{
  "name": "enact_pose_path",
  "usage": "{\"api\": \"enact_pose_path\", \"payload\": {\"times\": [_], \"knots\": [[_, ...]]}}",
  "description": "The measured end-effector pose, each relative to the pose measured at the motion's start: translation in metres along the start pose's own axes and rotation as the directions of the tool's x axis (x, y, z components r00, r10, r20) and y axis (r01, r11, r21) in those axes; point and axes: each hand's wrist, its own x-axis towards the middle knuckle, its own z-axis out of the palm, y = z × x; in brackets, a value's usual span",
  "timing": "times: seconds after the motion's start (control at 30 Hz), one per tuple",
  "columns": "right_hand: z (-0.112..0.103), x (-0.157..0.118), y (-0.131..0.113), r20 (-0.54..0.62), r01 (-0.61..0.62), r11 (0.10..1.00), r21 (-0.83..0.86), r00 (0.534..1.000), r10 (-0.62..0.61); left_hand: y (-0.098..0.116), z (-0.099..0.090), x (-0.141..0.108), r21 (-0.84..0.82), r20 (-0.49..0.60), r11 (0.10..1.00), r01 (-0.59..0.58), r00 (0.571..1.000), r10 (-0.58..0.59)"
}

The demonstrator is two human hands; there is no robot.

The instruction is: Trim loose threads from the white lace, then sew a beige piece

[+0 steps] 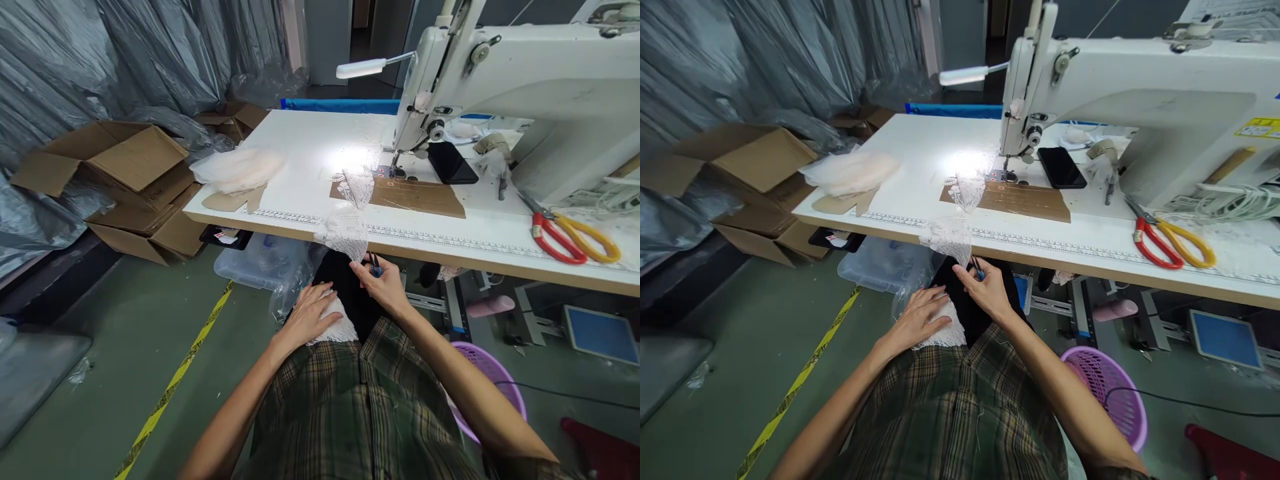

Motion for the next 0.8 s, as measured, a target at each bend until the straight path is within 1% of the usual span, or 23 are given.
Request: {"api": "enact_pose_path", "payload": {"times": [0.03, 0.07, 0.1, 0.13, 0.17, 0.2, 0.23, 0.27, 0.3, 0.33, 0.37, 0.4, 0.47, 0.5, 0.53, 0.57, 0.6, 0.67, 0.7, 0.73, 0.8], "knots": [[0.003, 0.000, -0.001, -0.008, 0.013, 1.000, -0.001, 1.000, -0.013, 0.002, -0.003, 0.003, -0.132, -0.035, 0.991, 0.013, 0.999, -0.018], [0.006, -0.002, -0.003, -0.021, 0.029, 1.000, -0.005, 0.999, -0.029, 0.004, -0.006, 0.007, -0.293, -0.060, 0.956, 0.016, 0.998, -0.035], [0.008, -0.005, -0.004, -0.030, 0.045, 0.999, -0.012, 0.999, -0.046, 0.007, -0.009, 0.012, -0.471, -0.072, 0.882, 0.010, 0.996, -0.050], [0.010, -0.009, -0.006, -0.026, 0.061, 0.998, -0.020, 0.998, -0.062, 0.009, -0.011, 0.017, -0.641, -0.073, 0.768, -0.001, 0.996, -0.059], [0.011, -0.016, -0.007, -0.004, 0.076, 0.997, -0.030, 0.997, -0.076, 0.011, -0.013, 0.022, -0.782, -0.064, 0.624, -0.010, 0.996, -0.064], [0.011, -0.024, -0.008, 0.037, 0.091, 0.995, -0.040, 0.995, -0.090, 0.013, -0.015, 0.027, -0.882, -0.048, 0.471, -0.012, 0.997, -0.065], [0.010, -0.033, -0.009, 0.098, 0.109, 0.993, -0.048, 0.990, -0.104, 0.016, -0.017, 0.032, -0.943, -0.030, 0.331, -0.008, 0.998, -0.062], [0.008, -0.043, -0.010, 0.172, 0.132, 0.990, -0.055, 0.978, -0.120, 0.018, -0.018, 0.035, -0.976, -0.009, 0.219, 0.003, 0.999, -0.054], [0.006, -0.054, -0.010, 0.261, 0.159, 0.985, -0.061, 0.955, -0.138, 0.020, -0.020, 0.038, -0.990, 0.017, 0.140, 0.023, 0.999, -0.040], [0.004, -0.064, -0.010, 0.360, 0.194, 0.979, -0.065, 0.919, -0.158, 0.022, -0.023, 0.039, -0.994, 0.048, 0.093, 0.050, 0.999, -0.023], [0.001, -0.073, -0.009, 0.449, 0.233, 0.970, -0.071, 0.876, -0.177, 0.024, -0.026, 0.038, -0.994, 0.082, 0.077, 0.082, 0.997, -0.008], [-0.002, -0.080, -0.008, 0.528, 0.272, 0.959, -0.078, 0.827, -0.191, 0.026, -0.029, 0.037, -0.989, 0.117, 0.094, 0.117, 0.993, -0.007], [-0.007, -0.088, -0.007, 0.643, 0.337, 0.937, -0.096, 0.739, -0.200, 0.029, -0.036, 0.032, -0.962, 0.183, 0.197, 0.191, 0.981, -0.057], [-0.010, -0.089, -0.006, 0.676, 0.355, 0.928, -0.111, 0.712, -0.191, 0.030, -0.039, 0.029, -0.938, 0.203, 0.264, 0.223, 0.974, -0.102], [-0.012, -0.088, -0.006, 0.690, 0.356, 0.926, -0.129, 0.702, -0.174, 0.031, -0.041, 0.027, -0.911, 0.210, 0.329, 0.248, 0.967, -0.147], [-0.015, -0.085, -0.005, 0.680, 0.338, 0.929, -0.150, 0.717, -0.150, 0.032, -0.043, 0.025, -0.883, 0.207, 0.387, 0.264, 0.961, -0.183], [-0.017, -0.081, -0.004, 0.647, 0.301, 0.938, -0.170, 0.753, -0.124, 0.033, -0.045, 0.024, -0.856, 0.200, 0.440, 0.273, 0.958, -0.204], [-0.021, -0.069, -0.001, 0.533, 0.191, 0.963, -0.189, 0.844, -0.063, 0.034, -0.046, 0.023, -0.807, 0.179, 0.524, 0.271, 0.959, -0.220], [-0.022, -0.063, 0.000, 0.470, 0.136, 0.973, -0.187, 0.882, -0.033, 0.035, -0.046, 0.023, -0.788, 0.171, 0.554, 0.269, 0.960, -0.222], [-0.023, -0.056, 0.001, 0.416, 0.091, 0.979, -0.183, 0.909, -0.007, 0.035, -0.046, 0.024, -0.772, 0.167, 0.575, 0.270, 0.960, -0.226], [-0.022, -0.045, 0.004, 0.342, 0.039, 0.980, -0.194, 0.939, 0.030, 0.037, -0.045, 0.026, -0.755, 0.164, 0.595, 0.277, 0.958, -0.237]]}}
